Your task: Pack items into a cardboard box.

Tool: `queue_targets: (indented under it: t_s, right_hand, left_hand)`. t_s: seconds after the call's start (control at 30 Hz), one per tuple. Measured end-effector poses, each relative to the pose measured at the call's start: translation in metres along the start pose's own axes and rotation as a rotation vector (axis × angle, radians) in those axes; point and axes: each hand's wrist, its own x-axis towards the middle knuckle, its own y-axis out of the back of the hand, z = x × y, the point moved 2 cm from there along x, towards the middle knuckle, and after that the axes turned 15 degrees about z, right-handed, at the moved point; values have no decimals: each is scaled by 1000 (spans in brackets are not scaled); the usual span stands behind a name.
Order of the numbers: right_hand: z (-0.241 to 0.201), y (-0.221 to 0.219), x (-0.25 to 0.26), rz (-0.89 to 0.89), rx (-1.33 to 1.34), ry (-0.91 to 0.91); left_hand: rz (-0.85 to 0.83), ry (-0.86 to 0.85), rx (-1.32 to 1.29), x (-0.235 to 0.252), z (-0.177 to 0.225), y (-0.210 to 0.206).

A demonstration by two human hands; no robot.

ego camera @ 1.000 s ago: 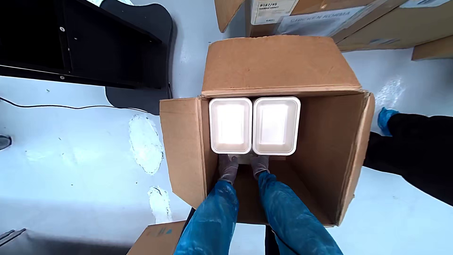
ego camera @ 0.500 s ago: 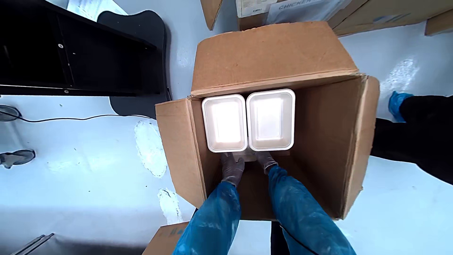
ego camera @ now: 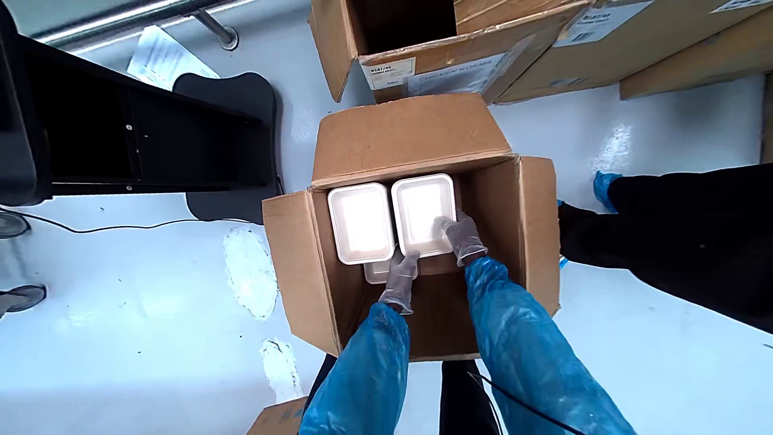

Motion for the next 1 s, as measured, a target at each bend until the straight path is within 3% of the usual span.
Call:
queue_targets:
  t_s: [0.1, 0.33, 0.57, 0.67, 0.77, 0.9, 1.0]
  right_hand:
    - [10, 8, -7, 54, 86, -23]
    - [27, 19, -18, -20, 305, -135]
    - [36, 25, -12, 3, 377, -155]
    - [38, 36, -26, 13, 403, -184]
    - [53, 64, -75, -7, 417, -224]
    - [91, 99, -127, -21, 311, -266]
    - [102, 96, -129, -170, 83, -179]
  left_hand:
    - [28, 16, -3, -11, -5, -5]
    - [68, 39, -55, -26, -18, 14]
    - [100, 7, -243, -26, -8, -8]
    - [17, -73, -179, -37, -4, -11]
    - [-29, -151, -63, -67, -8, 5]
    - [-125, -93, 174, -112, -35, 37]
    - [-195, 37, 363, -114, -66, 51]
